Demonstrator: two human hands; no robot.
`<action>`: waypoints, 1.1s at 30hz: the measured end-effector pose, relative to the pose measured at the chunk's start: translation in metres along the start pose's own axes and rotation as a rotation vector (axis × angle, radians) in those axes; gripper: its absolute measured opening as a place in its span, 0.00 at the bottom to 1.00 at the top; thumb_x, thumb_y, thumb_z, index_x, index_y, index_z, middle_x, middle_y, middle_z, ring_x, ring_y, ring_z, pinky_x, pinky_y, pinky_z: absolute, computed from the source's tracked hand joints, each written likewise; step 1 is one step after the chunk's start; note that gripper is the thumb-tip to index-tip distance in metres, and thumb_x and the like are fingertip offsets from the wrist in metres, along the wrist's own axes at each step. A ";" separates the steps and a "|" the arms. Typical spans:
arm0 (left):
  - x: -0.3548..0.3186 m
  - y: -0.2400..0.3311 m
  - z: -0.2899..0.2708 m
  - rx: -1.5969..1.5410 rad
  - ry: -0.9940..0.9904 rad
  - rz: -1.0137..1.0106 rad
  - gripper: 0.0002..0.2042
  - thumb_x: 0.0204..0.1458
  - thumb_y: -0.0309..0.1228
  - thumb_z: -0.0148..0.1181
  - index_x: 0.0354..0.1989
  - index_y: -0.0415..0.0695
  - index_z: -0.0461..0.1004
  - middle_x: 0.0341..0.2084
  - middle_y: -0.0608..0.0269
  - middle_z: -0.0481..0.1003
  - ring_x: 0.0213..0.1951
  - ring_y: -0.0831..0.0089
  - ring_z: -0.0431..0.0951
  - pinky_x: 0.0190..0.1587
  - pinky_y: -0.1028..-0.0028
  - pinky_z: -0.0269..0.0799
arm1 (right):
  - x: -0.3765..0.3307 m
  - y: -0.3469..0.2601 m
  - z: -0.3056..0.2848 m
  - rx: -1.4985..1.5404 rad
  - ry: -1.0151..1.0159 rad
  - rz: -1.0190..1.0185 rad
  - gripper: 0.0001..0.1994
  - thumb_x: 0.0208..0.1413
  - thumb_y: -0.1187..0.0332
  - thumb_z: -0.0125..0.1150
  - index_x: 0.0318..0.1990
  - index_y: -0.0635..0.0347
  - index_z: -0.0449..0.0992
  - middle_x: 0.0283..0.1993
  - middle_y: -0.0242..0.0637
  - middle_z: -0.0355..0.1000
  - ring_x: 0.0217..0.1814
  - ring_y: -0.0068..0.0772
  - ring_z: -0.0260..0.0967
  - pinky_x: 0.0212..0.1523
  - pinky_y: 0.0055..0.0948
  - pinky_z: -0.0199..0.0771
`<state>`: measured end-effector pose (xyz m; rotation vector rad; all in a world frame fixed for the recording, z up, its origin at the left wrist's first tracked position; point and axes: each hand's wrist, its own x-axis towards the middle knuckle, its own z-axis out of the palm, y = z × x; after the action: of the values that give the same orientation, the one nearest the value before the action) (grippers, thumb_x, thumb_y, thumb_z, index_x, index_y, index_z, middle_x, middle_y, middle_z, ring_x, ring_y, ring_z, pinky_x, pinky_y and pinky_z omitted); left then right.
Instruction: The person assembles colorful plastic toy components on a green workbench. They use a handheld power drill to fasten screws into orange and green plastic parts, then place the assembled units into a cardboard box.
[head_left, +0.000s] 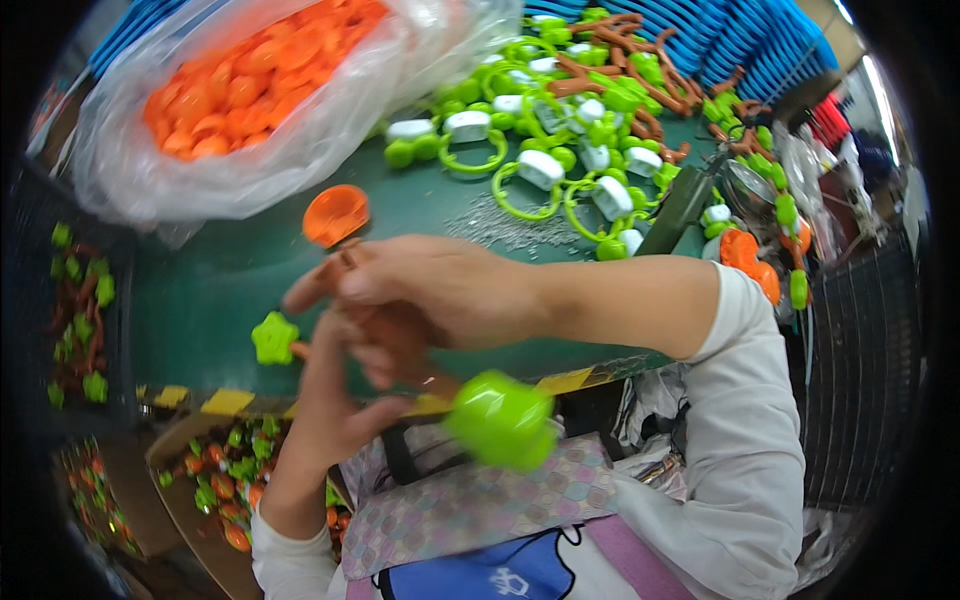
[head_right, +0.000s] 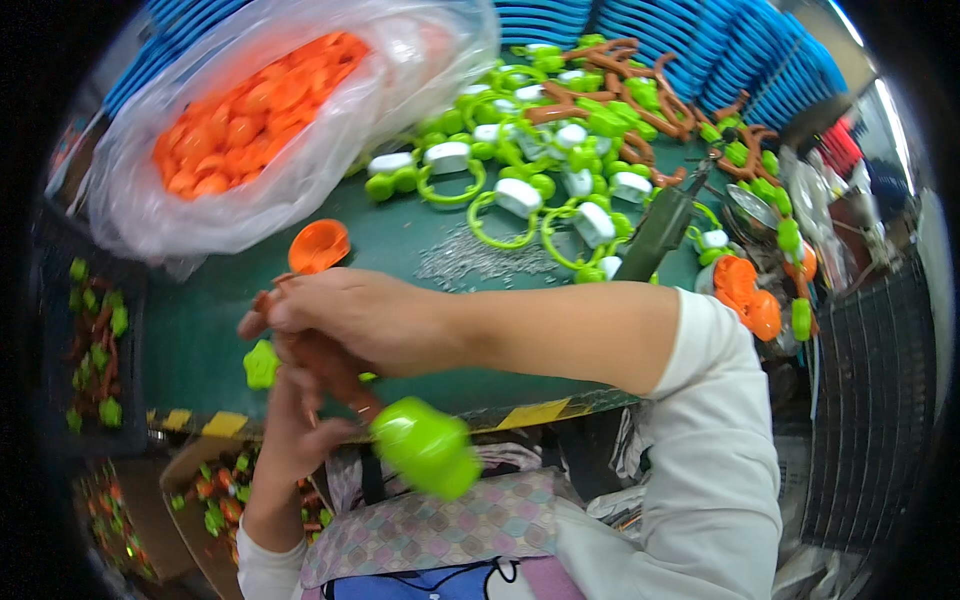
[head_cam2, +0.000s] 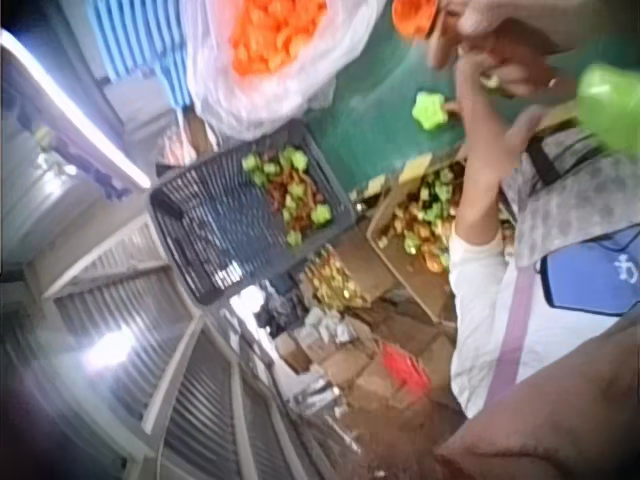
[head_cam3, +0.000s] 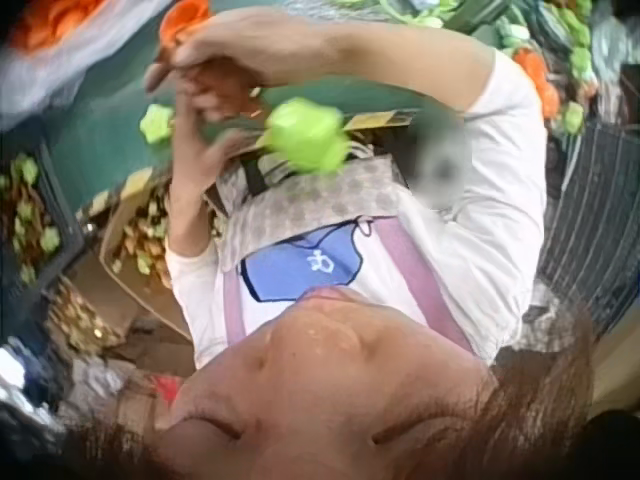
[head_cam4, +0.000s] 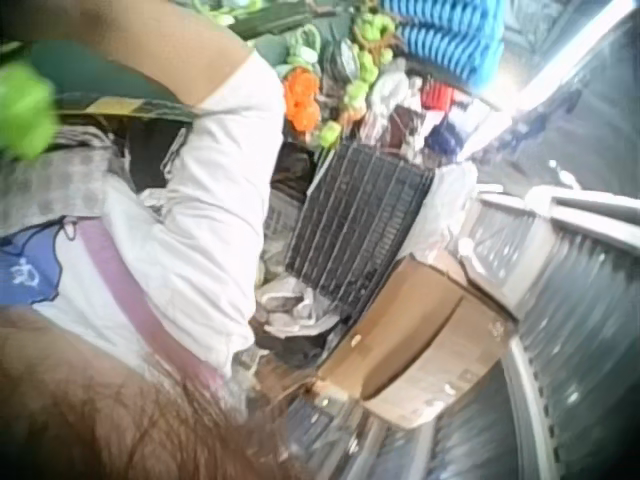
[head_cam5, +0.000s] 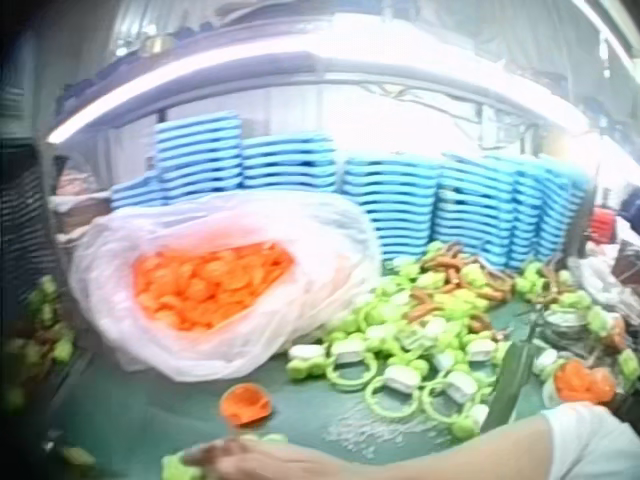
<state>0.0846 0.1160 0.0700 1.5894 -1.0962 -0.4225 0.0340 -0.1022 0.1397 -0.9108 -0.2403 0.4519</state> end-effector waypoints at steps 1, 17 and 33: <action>-0.005 0.009 0.001 0.092 -0.096 -0.031 0.33 0.48 0.35 0.73 0.61 0.38 0.65 0.48 0.56 0.72 0.39 0.65 0.75 0.43 0.66 0.71 | -0.002 0.005 0.005 -0.019 0.005 0.016 0.22 0.70 0.59 0.46 0.59 0.70 0.67 0.30 0.39 0.73 0.32 0.32 0.77 0.28 0.32 0.78; -0.010 0.030 0.043 -0.356 0.412 -0.051 0.24 0.54 0.32 0.71 0.57 0.38 0.71 0.42 0.59 0.76 0.43 0.69 0.82 0.48 0.68 0.78 | -0.044 0.042 -0.002 -1.408 0.155 -0.307 0.13 0.59 0.66 0.65 0.46 0.60 0.73 0.42 0.42 0.75 0.44 0.51 0.76 0.42 0.43 0.77; -0.017 0.028 0.036 0.205 0.232 0.106 0.17 0.46 0.19 0.72 0.46 0.39 0.79 0.38 0.55 0.78 0.39 0.66 0.81 0.41 0.71 0.79 | -0.066 0.058 0.003 -1.841 0.234 -0.328 0.15 0.53 0.59 0.69 0.41 0.55 0.73 0.29 0.33 0.73 0.33 0.38 0.75 0.30 0.38 0.74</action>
<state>0.0371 0.1107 0.0789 1.7015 -1.0643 -0.0533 -0.0409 -0.1007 0.0943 -2.6342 -0.5911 -0.3603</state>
